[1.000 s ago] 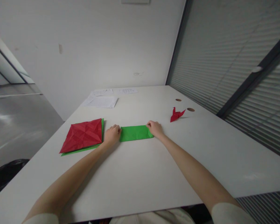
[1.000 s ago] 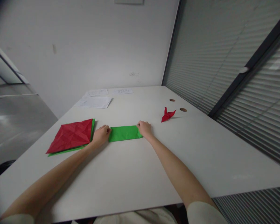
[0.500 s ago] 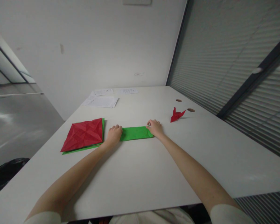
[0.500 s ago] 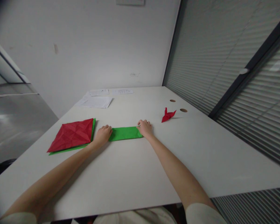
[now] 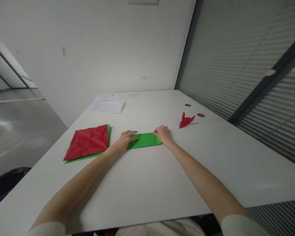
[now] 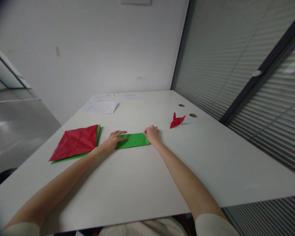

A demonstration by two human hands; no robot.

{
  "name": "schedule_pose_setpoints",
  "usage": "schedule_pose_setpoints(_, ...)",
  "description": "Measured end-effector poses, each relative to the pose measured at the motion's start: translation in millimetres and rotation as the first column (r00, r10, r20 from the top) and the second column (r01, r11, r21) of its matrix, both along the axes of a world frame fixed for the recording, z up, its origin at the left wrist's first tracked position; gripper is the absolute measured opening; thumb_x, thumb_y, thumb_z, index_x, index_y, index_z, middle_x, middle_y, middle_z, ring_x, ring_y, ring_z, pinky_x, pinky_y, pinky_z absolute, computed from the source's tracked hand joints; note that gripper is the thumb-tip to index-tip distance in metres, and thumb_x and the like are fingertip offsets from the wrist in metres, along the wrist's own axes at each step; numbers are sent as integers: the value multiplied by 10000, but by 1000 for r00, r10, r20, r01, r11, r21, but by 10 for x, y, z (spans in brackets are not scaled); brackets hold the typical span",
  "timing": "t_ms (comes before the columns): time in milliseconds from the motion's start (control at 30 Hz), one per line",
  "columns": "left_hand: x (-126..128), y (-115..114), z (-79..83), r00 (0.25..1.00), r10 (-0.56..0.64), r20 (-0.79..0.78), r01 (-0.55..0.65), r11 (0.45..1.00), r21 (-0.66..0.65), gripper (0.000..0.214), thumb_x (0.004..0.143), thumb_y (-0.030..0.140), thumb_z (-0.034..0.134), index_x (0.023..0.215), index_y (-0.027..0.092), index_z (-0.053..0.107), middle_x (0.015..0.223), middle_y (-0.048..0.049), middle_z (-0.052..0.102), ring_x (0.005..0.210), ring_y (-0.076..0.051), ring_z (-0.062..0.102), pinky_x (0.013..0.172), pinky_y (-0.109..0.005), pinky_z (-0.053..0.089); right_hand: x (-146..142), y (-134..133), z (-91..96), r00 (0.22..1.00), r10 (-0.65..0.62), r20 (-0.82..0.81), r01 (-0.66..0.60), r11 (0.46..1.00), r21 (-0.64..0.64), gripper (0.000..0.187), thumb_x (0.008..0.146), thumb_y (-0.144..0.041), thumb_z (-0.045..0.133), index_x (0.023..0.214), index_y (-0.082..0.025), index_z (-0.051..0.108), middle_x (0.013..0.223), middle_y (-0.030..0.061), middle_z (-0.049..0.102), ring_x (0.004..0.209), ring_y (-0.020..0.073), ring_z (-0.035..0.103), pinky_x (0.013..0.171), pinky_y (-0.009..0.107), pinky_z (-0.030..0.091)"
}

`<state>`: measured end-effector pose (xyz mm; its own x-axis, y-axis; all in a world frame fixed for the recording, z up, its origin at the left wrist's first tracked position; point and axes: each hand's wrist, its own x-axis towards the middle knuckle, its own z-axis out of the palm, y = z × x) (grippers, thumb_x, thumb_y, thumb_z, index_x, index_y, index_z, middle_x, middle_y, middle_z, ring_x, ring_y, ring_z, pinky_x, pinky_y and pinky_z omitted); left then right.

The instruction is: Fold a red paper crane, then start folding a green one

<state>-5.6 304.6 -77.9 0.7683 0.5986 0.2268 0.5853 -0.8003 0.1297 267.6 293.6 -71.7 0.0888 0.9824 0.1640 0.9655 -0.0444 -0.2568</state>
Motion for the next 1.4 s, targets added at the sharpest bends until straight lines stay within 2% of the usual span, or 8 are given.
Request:
schedule_pose_setpoints(200,34,4,102,997,-1,-80,-6,997,-80,574,793,34,385,1283,251,589,1380,-45,545,1260,-225,486,1053,-441,345,15,5,-8,1000,3,9,-3,1000,-24,170,904,-360,566,981,-277,693,1123,93,578,1075,276,469,870,369,374)
schedule_pose_setpoints(333,166,-106,179,995,44,-86,-45,999,1,322,933,268,411,1083,222,692,1284,-58,613,1279,-266,459,1096,-461,306,14,7,-12,1000,-1,4,1,1000,-23,170,900,-370,571,981,-283,693,1126,91,578,1074,279,468,871,376,375)
schedule_pose_setpoints(467,300,-248,171,989,125,-84,-127,992,-21,371,955,419,431,1027,135,660,1126,-141,649,1088,-248,588,988,-370,428,5,-3,-5,1000,-3,1,3,1000,-25,171,900,-370,568,980,-290,696,1127,90,579,1073,280,469,869,379,379)
schedule_pose_setpoints(600,341,-351,163,983,155,-103,-154,988,15,367,948,376,468,1227,158,564,1183,-141,593,1042,-237,601,928,-357,458,6,-15,14,1000,5,17,-5,1000,-28,176,901,-375,568,994,-290,692,1132,92,579,1075,277,477,877,387,380)
schedule_pose_setpoints(733,336,-386,183,980,-41,-196,62,993,102,444,978,219,379,1416,277,410,1345,-108,520,1260,-236,471,1018,-388,375,5,-26,27,1000,11,13,-11,1000,-23,173,894,-373,577,993,-289,692,1120,91,582,1071,278,486,874,389,385)
schedule_pose_setpoints(1100,327,-377,165,946,-157,-283,193,976,103,537,916,87,381,1429,243,415,1408,-88,512,1358,-254,365,1080,-463,266,-45,-47,179,998,61,18,-62,998,15,178,895,-313,568,948,-252,726,1127,79,631,1079,275,498,882,384,380)
schedule_pose_setpoints(1233,308,-376,147,970,-51,-236,84,988,129,529,926,162,413,1430,321,412,1431,-80,476,1214,-291,479,1015,-468,345,-307,-244,374,972,196,130,-219,956,197,258,937,-334,504,969,-202,723,1150,101,652,1120,275,503,971,422,332)
schedule_pose_setpoints(1400,302,-380,134,975,3,-223,19,995,96,454,900,213,487,1333,346,527,1442,-40,455,1179,-318,447,969,-471,395,-687,-728,275,862,475,178,-490,870,55,492,973,-466,378,1103,-99,678,1148,169,674,1116,272,578,1014,388,364)
